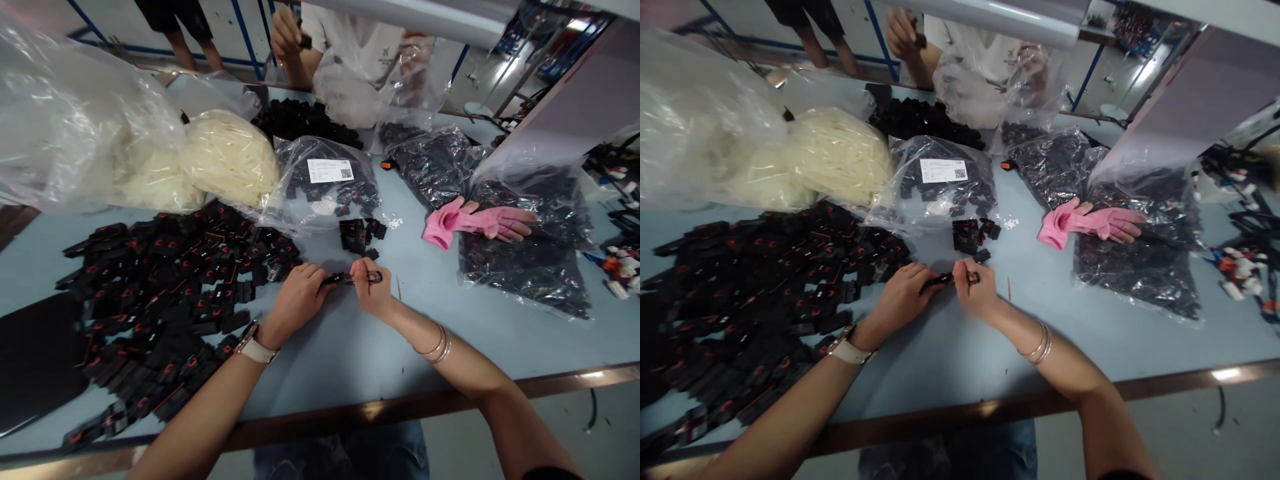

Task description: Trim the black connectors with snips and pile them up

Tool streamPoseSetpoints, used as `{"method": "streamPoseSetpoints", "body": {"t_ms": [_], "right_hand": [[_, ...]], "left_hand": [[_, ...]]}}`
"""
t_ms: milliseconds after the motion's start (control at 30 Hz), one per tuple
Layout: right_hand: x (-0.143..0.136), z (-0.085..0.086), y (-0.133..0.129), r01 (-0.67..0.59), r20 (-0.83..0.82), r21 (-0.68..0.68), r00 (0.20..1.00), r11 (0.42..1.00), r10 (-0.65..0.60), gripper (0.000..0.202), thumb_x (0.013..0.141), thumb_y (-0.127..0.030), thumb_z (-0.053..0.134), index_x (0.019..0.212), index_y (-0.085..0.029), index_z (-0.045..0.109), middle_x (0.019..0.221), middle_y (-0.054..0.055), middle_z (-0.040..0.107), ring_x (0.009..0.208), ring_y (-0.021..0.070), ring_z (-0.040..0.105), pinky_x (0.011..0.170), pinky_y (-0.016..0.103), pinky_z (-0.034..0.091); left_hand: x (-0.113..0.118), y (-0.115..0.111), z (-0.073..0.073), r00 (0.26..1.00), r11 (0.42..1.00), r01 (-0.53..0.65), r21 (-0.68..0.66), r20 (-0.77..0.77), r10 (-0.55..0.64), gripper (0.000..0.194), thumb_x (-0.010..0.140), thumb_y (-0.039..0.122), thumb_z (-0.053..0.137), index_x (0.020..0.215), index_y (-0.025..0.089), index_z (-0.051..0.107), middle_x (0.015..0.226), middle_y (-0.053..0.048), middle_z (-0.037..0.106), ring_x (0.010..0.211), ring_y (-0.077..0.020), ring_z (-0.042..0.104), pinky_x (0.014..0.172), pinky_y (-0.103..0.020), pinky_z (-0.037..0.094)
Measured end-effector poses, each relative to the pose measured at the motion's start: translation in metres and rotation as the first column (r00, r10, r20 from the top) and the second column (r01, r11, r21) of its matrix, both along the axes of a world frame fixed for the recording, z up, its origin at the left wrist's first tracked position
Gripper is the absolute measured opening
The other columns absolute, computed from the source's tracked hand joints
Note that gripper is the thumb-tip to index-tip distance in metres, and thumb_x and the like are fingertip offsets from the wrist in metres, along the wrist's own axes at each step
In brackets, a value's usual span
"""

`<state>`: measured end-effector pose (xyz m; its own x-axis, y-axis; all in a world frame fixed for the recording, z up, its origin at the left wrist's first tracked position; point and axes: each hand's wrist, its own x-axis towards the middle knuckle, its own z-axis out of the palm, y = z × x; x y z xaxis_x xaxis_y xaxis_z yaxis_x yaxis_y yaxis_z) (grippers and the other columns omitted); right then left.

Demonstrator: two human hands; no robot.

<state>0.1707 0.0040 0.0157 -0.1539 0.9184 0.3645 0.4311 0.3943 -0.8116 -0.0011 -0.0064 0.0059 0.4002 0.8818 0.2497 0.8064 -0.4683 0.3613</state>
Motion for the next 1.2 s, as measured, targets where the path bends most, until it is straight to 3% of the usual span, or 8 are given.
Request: {"method": "streamPoseSetpoints", "body": {"t_ms": [267, 600, 767, 1033, 1200], "right_hand": [[-0.001, 0.000, 0.000, -0.020, 0.031, -0.016, 0.999, 1.000, 0.020, 0.036, 0.093, -0.039, 0.031, 0.067, -0.021, 0.047, 0.048, -0.004, 0.042, 0.043, 0.0085, 0.040, 0.045, 0.022, 0.033], [-0.002, 0.005, 0.004, -0.050, 0.120, -0.021, 0.991, 0.999, 0.053, 0.034, 0.094, -0.035, 0.032, 0.067, -0.021, 0.045, 0.058, 0.000, 0.052, 0.053, 0.0107, 0.048, 0.054, 0.023, 0.037], [-0.005, 0.010, 0.005, -0.069, 0.175, -0.032, 0.982, 0.997, 0.073, 0.033, 0.093, -0.035, 0.033, 0.065, -0.021, 0.043, 0.053, -0.003, 0.045, 0.047, 0.0095, 0.040, 0.049, 0.022, 0.031], [-0.001, 0.003, 0.001, -0.020, 0.022, -0.002, 1.000, 1.000, 0.020, 0.029, 0.092, -0.031, 0.033, 0.070, -0.020, 0.048, 0.051, -0.004, 0.044, 0.044, 0.0088, 0.041, 0.048, 0.022, 0.032], [-0.002, 0.002, 0.002, -0.086, 0.031, -0.031, 0.996, 0.996, 0.087, 0.031, 0.092, -0.035, 0.036, 0.068, -0.020, 0.049, 0.054, -0.002, 0.048, 0.049, 0.0105, 0.046, 0.051, 0.023, 0.034]], "left_hand": [[-0.001, 0.000, -0.003, 0.999, 1.000, 0.011, 0.017, -0.030, -0.010, 0.012, 0.087, 0.025, 0.055, 0.079, 0.018, 0.057, 0.077, -0.006, 0.061, 0.075, -0.0207, 0.055, 0.070, -0.034, 0.045], [0.000, 0.000, -0.001, 0.998, 1.000, 0.014, 0.015, -0.059, -0.013, 0.012, 0.087, 0.026, 0.056, 0.079, 0.017, 0.058, 0.078, -0.007, 0.062, 0.076, -0.0219, 0.055, 0.070, -0.035, 0.044], [0.000, 0.000, 0.001, 0.997, 1.000, 0.023, 0.020, -0.072, -0.021, 0.015, 0.089, 0.026, 0.054, 0.078, 0.016, 0.058, 0.079, -0.007, 0.063, 0.077, -0.0214, 0.056, 0.072, -0.035, 0.044], [0.000, 0.000, 0.000, 0.996, 1.000, 0.011, 0.007, -0.087, -0.010, 0.015, 0.087, 0.027, 0.056, 0.078, 0.015, 0.059, 0.078, -0.007, 0.063, 0.076, -0.0221, 0.056, 0.073, -0.036, 0.045], [0.000, 0.000, 0.000, 0.996, 1.000, 0.007, 0.015, -0.087, -0.006, 0.014, 0.086, 0.027, 0.056, 0.079, 0.015, 0.059, 0.078, -0.007, 0.063, 0.078, -0.0225, 0.057, 0.074, -0.036, 0.046]]}}
